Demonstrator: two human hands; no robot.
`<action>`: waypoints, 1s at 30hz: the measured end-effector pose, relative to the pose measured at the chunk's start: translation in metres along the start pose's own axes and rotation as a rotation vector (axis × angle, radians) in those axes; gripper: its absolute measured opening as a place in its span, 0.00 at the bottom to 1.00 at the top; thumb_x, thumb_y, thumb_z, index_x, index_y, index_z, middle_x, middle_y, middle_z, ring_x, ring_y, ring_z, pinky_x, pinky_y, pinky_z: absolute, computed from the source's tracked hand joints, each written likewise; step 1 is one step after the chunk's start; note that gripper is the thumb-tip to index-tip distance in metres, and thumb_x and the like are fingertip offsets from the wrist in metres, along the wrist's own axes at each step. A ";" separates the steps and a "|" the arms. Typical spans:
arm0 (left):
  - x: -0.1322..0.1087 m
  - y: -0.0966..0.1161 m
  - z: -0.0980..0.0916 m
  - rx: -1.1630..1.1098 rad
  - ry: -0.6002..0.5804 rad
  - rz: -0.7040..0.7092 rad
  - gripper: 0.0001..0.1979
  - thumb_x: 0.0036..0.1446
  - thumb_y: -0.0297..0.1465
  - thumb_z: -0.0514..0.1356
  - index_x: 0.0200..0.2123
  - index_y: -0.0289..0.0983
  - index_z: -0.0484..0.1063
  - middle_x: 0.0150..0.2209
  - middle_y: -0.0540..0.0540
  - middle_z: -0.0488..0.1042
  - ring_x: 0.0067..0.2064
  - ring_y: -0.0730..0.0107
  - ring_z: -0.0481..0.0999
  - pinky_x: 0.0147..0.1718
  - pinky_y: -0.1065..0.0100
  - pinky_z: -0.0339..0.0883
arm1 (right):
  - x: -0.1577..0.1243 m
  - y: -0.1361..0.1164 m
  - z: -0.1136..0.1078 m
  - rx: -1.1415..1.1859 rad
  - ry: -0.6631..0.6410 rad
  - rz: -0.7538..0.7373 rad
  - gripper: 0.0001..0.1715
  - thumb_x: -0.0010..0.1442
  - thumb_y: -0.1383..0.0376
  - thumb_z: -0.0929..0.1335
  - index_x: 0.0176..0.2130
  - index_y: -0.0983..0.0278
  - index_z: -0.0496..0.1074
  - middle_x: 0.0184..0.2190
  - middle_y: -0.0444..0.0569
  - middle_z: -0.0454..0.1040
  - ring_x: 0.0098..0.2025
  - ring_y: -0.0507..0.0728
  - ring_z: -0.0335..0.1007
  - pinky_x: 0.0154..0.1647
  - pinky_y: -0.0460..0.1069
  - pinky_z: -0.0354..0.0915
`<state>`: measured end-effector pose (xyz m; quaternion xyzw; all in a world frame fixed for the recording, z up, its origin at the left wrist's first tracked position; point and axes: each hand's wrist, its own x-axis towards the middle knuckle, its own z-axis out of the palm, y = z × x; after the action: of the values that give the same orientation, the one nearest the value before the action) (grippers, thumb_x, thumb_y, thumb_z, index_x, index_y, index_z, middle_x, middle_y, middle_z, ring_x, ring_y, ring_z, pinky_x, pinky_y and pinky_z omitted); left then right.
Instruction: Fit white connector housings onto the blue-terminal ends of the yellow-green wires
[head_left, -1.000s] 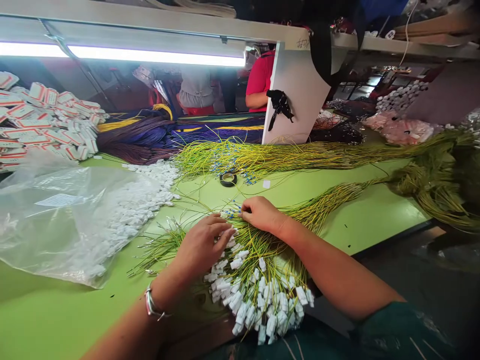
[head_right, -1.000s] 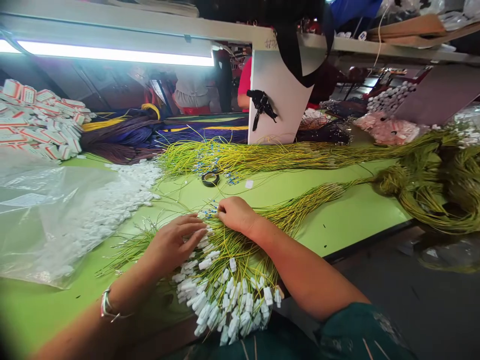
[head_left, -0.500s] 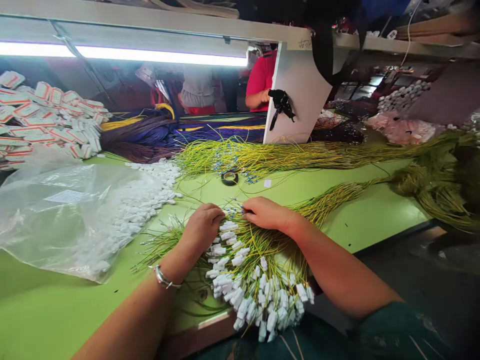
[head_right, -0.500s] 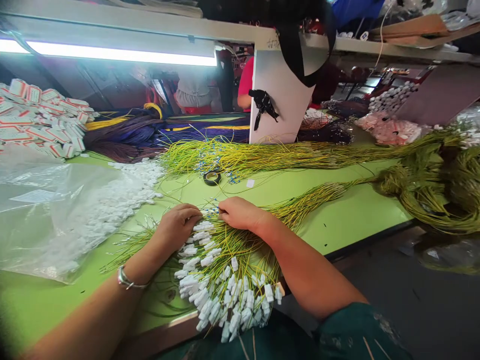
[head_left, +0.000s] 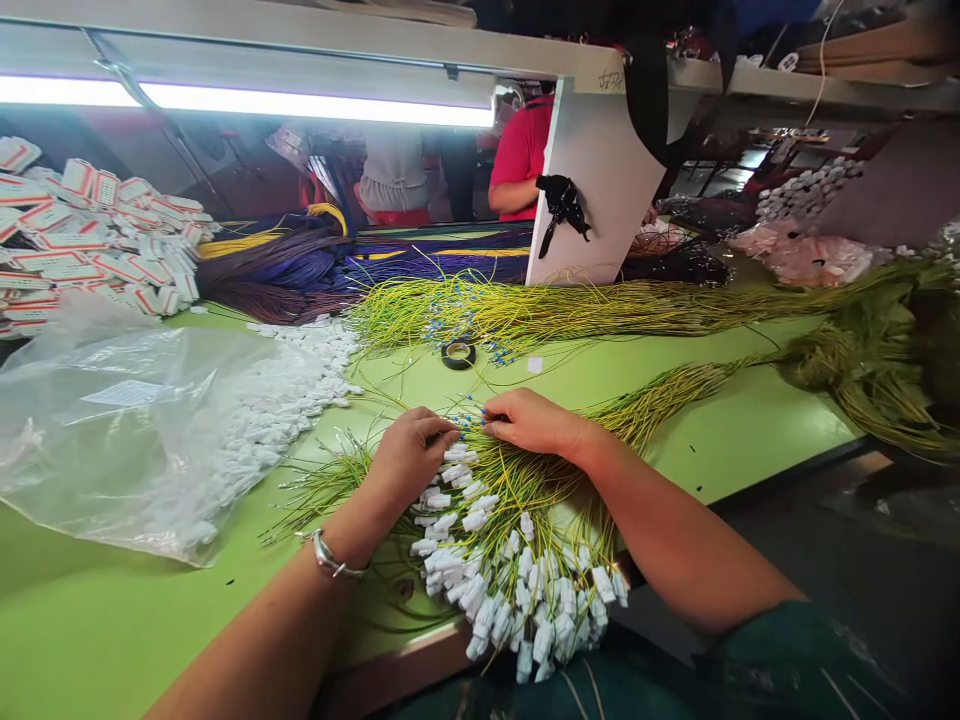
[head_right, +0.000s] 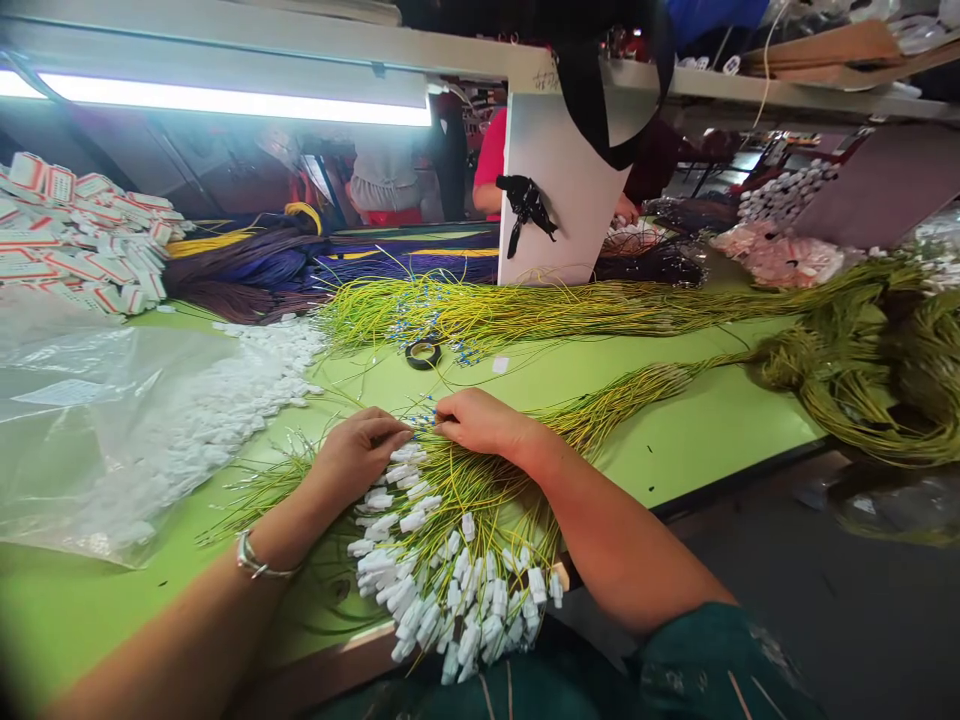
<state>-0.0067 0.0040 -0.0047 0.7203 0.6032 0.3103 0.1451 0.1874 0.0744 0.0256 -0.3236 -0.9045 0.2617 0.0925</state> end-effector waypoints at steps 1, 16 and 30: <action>0.000 0.000 0.000 0.002 -0.001 -0.002 0.08 0.54 0.32 0.58 0.30 0.38 0.77 0.29 0.47 0.74 0.35 0.66 0.73 0.35 0.67 0.64 | 0.000 0.000 -0.001 0.011 0.020 0.016 0.09 0.57 0.67 0.65 0.26 0.68 0.69 0.23 0.43 0.67 0.26 0.48 0.55 0.28 0.44 0.50; -0.015 -0.004 -0.015 0.115 -0.121 0.198 0.13 0.57 0.28 0.54 0.37 0.39 0.79 0.39 0.44 0.77 0.40 0.64 0.74 0.40 0.64 0.67 | 0.003 -0.014 0.014 0.015 0.075 0.198 0.09 0.54 0.64 0.67 0.32 0.65 0.76 0.23 0.44 0.71 0.25 0.49 0.59 0.27 0.44 0.50; -0.019 0.008 -0.023 0.160 -0.180 0.236 0.13 0.54 0.28 0.53 0.33 0.43 0.78 0.33 0.46 0.78 0.38 0.64 0.76 0.42 0.65 0.69 | 0.007 -0.009 0.016 0.131 -0.022 0.211 0.13 0.54 0.61 0.66 0.23 0.67 0.68 0.19 0.40 0.61 0.24 0.47 0.52 0.25 0.44 0.47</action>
<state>-0.0162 -0.0199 0.0130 0.8204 0.5216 0.2103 0.1035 0.1722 0.0666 0.0169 -0.4074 -0.8473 0.3322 0.0755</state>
